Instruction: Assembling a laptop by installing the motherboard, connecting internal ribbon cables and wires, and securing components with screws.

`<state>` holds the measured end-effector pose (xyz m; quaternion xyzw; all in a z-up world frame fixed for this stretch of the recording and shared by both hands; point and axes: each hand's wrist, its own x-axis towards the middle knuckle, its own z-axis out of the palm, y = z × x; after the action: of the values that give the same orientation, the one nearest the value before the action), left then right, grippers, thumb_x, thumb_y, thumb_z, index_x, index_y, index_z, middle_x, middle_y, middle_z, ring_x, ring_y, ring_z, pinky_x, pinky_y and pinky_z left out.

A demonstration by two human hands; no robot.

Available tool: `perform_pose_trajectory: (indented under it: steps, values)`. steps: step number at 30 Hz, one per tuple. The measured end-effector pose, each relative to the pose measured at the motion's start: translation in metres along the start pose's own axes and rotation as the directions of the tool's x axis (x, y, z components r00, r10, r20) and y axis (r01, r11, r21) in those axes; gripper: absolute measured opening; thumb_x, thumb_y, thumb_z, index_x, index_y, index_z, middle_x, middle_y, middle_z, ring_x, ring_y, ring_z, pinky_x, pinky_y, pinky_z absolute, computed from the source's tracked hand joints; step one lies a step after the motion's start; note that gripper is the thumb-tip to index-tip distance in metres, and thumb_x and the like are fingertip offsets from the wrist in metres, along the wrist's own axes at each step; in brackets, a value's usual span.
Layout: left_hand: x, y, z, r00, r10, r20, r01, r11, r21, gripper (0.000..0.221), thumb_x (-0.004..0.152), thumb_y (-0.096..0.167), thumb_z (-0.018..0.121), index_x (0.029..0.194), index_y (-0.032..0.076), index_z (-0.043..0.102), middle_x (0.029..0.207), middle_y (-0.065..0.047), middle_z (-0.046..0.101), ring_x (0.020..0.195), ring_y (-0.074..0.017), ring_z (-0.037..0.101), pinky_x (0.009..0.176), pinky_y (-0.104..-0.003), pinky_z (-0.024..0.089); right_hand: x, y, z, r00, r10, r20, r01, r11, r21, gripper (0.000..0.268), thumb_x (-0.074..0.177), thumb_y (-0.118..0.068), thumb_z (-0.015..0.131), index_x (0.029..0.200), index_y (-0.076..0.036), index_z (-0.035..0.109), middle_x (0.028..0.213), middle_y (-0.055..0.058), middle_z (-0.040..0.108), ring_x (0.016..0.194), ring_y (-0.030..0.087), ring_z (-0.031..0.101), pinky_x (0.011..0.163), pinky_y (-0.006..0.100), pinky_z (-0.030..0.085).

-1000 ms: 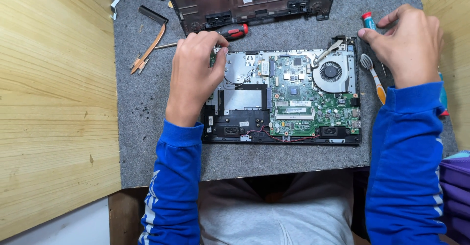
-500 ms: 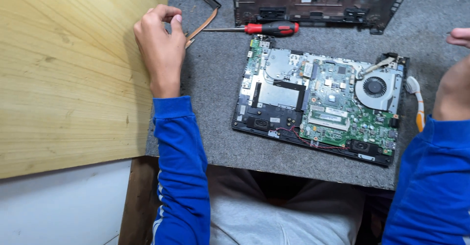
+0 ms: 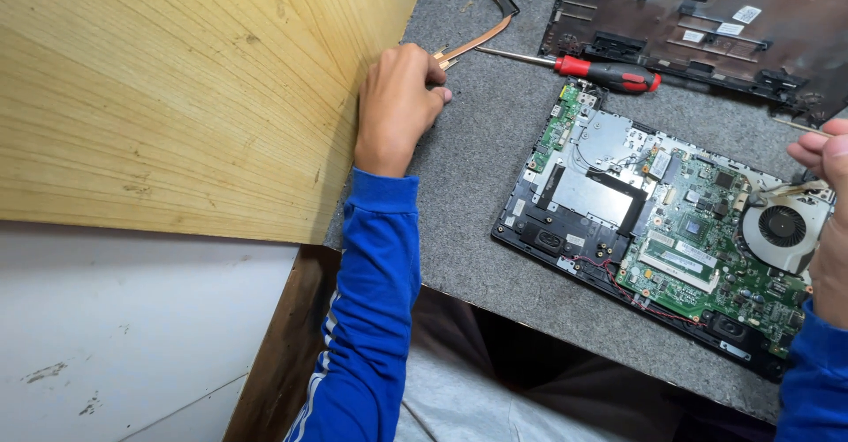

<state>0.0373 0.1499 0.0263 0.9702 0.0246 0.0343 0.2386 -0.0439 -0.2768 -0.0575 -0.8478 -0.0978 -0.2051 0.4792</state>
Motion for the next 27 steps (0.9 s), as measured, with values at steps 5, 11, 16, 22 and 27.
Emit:
perform_pose_trajectory:
  steps: [5,11,16,22,27]
  values:
    - [0.004,-0.001,0.015,0.986,0.167,-0.005,-0.167,0.985,0.034,0.017,0.071,0.021,0.082,0.082,0.013,0.072,0.095,-0.01,0.062,0.089,-0.0313,0.062,0.069,-0.048,0.049,0.001,-0.011,0.001,0.998,-0.045,0.048,0.047,0.998,-0.047,0.027,0.128,-0.008,0.033,0.14,0.015,0.038,0.131,0.028,0.042,0.121,0.042,0.05,0.111,0.05,0.044]
    - [0.007,0.003,0.034,0.944,0.303,-0.129,-0.277,0.942,0.188,0.011,0.07,0.012,0.076,0.065,0.012,0.066,0.082,-0.01,0.06,0.072,-0.0367,0.062,0.063,-0.049,0.047,0.004,-0.055,0.004,0.99,0.087,-0.113,-0.08,0.995,0.065,0.014,0.119,0.0,0.042,0.132,0.002,0.045,0.125,0.015,0.049,0.122,0.027,0.056,0.116,0.037,0.052]
    - [0.005,0.031,0.039,0.941,0.333,-0.056,-0.337,0.911,-0.239,0.019,0.097,0.021,0.04,0.089,0.011,0.054,0.092,-0.004,0.054,0.081,-0.0168,0.059,0.078,-0.039,0.046,0.011,-0.079,0.014,0.96,0.199,-0.197,-0.144,0.954,0.263,0.018,0.119,-0.005,0.047,0.133,-0.011,0.037,0.12,0.014,0.053,0.111,0.026,0.063,0.103,0.032,0.061]
    - [-0.017,0.1,0.074,0.865,0.493,-0.094,-0.402,0.57,-0.716,0.023,0.093,0.023,0.04,0.086,0.011,0.059,0.089,-0.005,0.064,0.084,-0.0171,0.061,0.073,-0.032,0.05,0.035,-0.157,0.058,0.993,-0.07,-0.095,0.095,0.951,0.295,0.032,0.11,0.021,0.055,0.115,0.0,0.031,0.1,0.03,0.054,0.092,0.038,0.066,0.083,0.042,0.063]
    - [-0.023,0.124,0.086,0.863,0.504,-0.002,-0.301,0.513,-0.804,0.026,0.092,0.029,0.038,0.084,0.013,0.057,0.085,0.0,0.07,0.084,-0.0136,0.067,0.074,-0.03,0.049,0.037,-0.155,0.073,0.976,-0.134,-0.173,0.181,0.939,0.292,0.03,0.105,0.013,0.056,0.111,-0.001,0.03,0.098,0.028,0.053,0.091,0.037,0.065,0.083,0.042,0.062]
